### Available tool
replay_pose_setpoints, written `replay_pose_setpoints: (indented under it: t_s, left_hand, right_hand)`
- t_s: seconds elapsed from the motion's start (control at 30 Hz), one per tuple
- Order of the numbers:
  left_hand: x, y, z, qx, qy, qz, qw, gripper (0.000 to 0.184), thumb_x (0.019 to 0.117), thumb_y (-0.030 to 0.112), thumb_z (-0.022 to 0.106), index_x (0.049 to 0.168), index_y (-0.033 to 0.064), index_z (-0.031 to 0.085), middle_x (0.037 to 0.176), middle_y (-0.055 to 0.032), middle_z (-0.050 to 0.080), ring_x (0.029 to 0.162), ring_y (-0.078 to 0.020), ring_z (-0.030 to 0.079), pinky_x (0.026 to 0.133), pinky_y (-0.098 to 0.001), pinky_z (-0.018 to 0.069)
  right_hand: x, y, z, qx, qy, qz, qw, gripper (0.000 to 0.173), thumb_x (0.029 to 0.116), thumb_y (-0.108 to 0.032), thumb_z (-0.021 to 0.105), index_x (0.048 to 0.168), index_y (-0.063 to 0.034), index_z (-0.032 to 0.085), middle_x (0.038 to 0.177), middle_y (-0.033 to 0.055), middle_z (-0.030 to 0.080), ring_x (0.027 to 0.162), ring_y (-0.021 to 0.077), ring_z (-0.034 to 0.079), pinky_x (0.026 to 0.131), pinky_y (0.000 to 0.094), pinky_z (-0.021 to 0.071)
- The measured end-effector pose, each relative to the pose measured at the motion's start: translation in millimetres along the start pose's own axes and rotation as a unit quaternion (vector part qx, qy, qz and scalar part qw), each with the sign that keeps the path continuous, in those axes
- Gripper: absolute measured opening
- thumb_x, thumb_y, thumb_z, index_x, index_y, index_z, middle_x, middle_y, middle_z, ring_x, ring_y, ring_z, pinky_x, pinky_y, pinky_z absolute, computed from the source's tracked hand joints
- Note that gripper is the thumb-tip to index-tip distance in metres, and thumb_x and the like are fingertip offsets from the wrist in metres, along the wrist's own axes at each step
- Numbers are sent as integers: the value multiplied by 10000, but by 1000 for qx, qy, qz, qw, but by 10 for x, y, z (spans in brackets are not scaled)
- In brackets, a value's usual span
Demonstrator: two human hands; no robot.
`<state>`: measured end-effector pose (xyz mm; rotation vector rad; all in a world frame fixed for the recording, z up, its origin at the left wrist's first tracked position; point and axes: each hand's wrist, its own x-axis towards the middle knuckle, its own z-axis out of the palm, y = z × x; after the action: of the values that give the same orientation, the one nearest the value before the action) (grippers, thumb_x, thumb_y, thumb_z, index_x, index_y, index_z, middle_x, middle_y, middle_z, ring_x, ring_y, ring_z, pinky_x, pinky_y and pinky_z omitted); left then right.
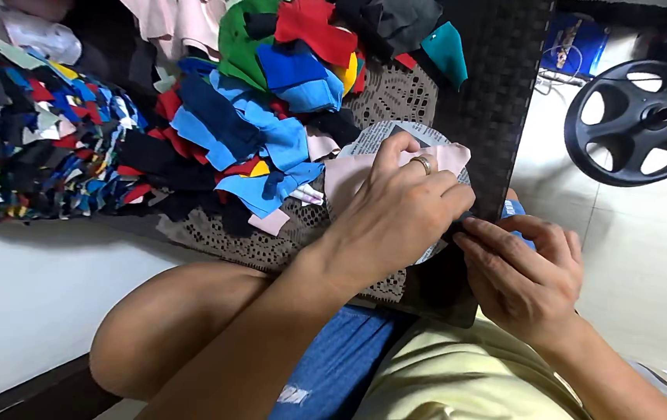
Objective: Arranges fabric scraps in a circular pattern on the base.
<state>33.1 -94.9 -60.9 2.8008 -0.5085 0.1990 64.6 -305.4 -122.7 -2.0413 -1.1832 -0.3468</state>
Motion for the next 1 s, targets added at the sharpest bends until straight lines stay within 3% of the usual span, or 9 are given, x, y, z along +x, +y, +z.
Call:
replay_pose_setpoints:
  t_s: [0.2,0.3,0.63,0.77,0.87,1.0]
  left_hand:
    - [-17,2,-42,5,-10,-31,999,195,1018,153,570,949,68,732,777,-64,662,801,-248,652,1003,-547,388]
    - [-77,15,-155,-2,-46,-93,995,167,986,164,599,1072,89,721,882,-55,715,859,-233,689,1007,-568,404]
    - [-89,86,-196,12,-75,-247,966,172,932,143,687,1084,65,672,757,-50,661,719,-227,649,884,-543,465]
    - [-120,150,-174,8,-36,-248,968,124,947,150,645,1022,64,693,943,-107,705,897,-292,691,832,-539,499]
    - [-179,211,-76,-17,-7,-216,976,136,909,178,642,955,92,736,892,-84,650,864,-283,647,738,-471,508]
    - [-209,222,-21,-15,-29,-210,977,131,884,176,666,957,107,750,891,-77,647,867,-283,645,747,-459,497]
  right_hand:
    - [-25,32,40,-2,0,-1,1000,218,987,-134,582,1017,-142,798,1102,33,763,1039,230,605,865,388,377]
    - [-38,38,44,0,1,-1,1000,217,986,-136,584,1025,-144,797,1116,32,762,1043,231,606,868,389,379]
    - [-49,45,50,-3,0,-4,1000,222,989,-130,578,1032,-142,795,1125,33,760,1048,234,600,875,394,373]
    - [-49,54,47,-3,1,-9,1000,224,991,-132,572,1032,-139,793,1126,36,760,1049,238,601,877,391,374]
    - [-48,58,42,-7,0,-12,1000,228,992,-128,568,1036,-136,791,1123,35,762,1056,240,605,883,394,378]
    - [-45,62,39,12,-6,-4,1000,222,995,-136,568,1035,-141,786,1123,37,761,1059,240,603,874,394,375]
